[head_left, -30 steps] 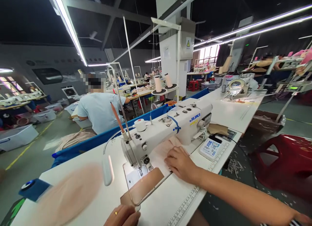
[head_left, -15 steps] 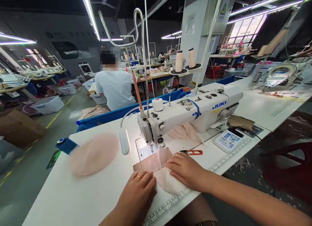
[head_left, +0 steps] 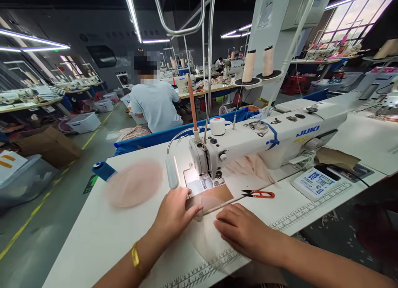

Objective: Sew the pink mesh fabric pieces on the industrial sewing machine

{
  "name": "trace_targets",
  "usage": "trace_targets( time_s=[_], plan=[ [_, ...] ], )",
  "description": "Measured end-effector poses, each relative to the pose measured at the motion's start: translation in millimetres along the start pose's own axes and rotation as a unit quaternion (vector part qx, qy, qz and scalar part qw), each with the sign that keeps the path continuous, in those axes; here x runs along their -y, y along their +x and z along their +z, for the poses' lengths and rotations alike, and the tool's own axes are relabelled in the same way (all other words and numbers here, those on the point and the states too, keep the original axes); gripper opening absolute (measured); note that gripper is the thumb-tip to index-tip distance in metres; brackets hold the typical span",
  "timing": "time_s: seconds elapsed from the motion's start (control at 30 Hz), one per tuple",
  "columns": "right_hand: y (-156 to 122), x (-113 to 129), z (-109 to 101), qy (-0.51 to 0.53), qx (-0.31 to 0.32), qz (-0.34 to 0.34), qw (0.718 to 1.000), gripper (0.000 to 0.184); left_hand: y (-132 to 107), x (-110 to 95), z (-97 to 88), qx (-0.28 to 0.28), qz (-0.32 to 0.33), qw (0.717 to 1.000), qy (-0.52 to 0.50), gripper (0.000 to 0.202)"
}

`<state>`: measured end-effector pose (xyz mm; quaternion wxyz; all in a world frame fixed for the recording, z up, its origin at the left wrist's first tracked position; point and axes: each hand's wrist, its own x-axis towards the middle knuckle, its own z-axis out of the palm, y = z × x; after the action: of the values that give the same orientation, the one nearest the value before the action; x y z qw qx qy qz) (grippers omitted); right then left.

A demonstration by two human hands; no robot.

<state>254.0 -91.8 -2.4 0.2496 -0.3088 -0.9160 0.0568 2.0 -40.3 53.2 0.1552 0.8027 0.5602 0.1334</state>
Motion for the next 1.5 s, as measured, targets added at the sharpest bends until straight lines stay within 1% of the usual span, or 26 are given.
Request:
trace_targets(
  time_s=[0.1, 0.17, 0.27, 0.33, 0.4, 0.43, 0.47, 0.53, 0.57, 0.6, 0.63, 0.7, 0.77, 0.83, 0.93, 1.0, 1.13, 1.27, 1.33, 1.43, 1.5],
  plan=[
    [-9, -7, -13, 0.013, 0.036, 0.001, 0.999, 0.018, 17, 1, 17.6, 0.038, 0.011, 0.999, -0.024, 0.024],
    [-15, -16, -24, 0.022, 0.059, -0.002, 0.998, 0.019, 19, 1, 25.2, 0.042, 0.027, 0.998, -0.048, 0.022],
    [-10, -31, -38, 0.037, 0.061, -0.01, 0.997, 0.022, 17, -1, 29.3, 0.05, 0.018, 0.991, -0.125, 0.02],
    [5, -39, -41, 0.049, 0.046, 0.012, 0.998, 0.025, 15, -1, 30.7, 0.063, -0.003, 0.976, -0.207, 0.018],
    [27, -45, -38, 0.066, 0.041, 0.068, 0.995, 0.032, 14, -1, 33.3, 0.064, -0.018, 0.959, -0.275, 0.018],
    [38, -46, -35, 0.081, 0.049, 0.101, 0.99, 0.031, 14, -1, 35.0, 0.06, -0.024, 0.951, -0.302, 0.018],
    [49, -47, -31, 0.106, 0.064, 0.126, 0.984, 0.023, 14, 0, 36.7, 0.057, -0.031, 0.943, -0.328, 0.018],
    [64, -49, -21, 0.164, 0.075, 0.161, 0.97, 0.002, 13, 1, 39.6, 0.057, -0.048, 0.924, -0.374, 0.02],
    [68, -49, -16, 0.191, 0.07, 0.171, 0.964, 0.006, 13, 2, 40.4, 0.058, -0.057, 0.917, -0.391, 0.023],
    [70, -49, -12, 0.212, 0.059, 0.177, 0.959, 0.01, 13, 3, 40.8, 0.059, -0.065, 0.914, -0.397, 0.025],
    [70, -49, -8, 0.228, 0.047, 0.178, 0.956, 0.01, 14, 4, 40.8, 0.058, -0.07, 0.916, -0.39, 0.025],
    [66, -50, -3, 0.249, 0.027, 0.164, 0.954, 0.01, 15, 4, 39.9, 0.053, -0.071, 0.933, -0.349, 0.025],
    [62, -51, -1, 0.259, 0.016, 0.155, 0.953, 0.011, 16, 4, 39.0, 0.049, -0.064, 0.946, -0.313, 0.033],
    [60, -51, -1, 0.265, 0.007, 0.176, 0.948, 0.009, 17, 3, 38.8, 0.046, -0.057, 0.949, -0.307, 0.037],
    [61, -51, -1, 0.281, 0.012, 0.221, 0.934, 0.011, 16, 2, 39.7, 0.043, -0.047, 0.941, -0.333, 0.037],
    [63, -49, 0, 0.299, 0.013, 0.235, 0.925, 0.012, 14, 1, 40.7, 0.039, -0.041, 0.935, -0.35, 0.036],
    [64, -46, 4, 0.311, -0.021, 0.227, 0.923, 0.01, 12, -2, 42.0, 0.025, -0.041, 0.93, -0.365, 0.031],
    [63, -46, 5, 0.308, -0.042, 0.209, 0.927, 0.01, 14, -3, 42.5, 0.054, -0.069, 0.907, -0.412, 0.035],
    [62, -46, 4, 0.314, -0.042, 0.213, 0.924, 0.01, 15, -3, 43.0, 0.056, -0.073, 0.902, -0.422, 0.037],
    [63, -45, 2, 0.334, -0.026, 0.23, 0.914, 0.014, 14, -1, 44.4, 0.047, -0.068, 0.902, -0.423, 0.037],
    [63, -45, 1, 0.339, -0.019, 0.231, 0.912, 0.015, 13, 0, 45.4, 0.045, -0.064, 0.904, -0.42, 0.036]
  ],
)
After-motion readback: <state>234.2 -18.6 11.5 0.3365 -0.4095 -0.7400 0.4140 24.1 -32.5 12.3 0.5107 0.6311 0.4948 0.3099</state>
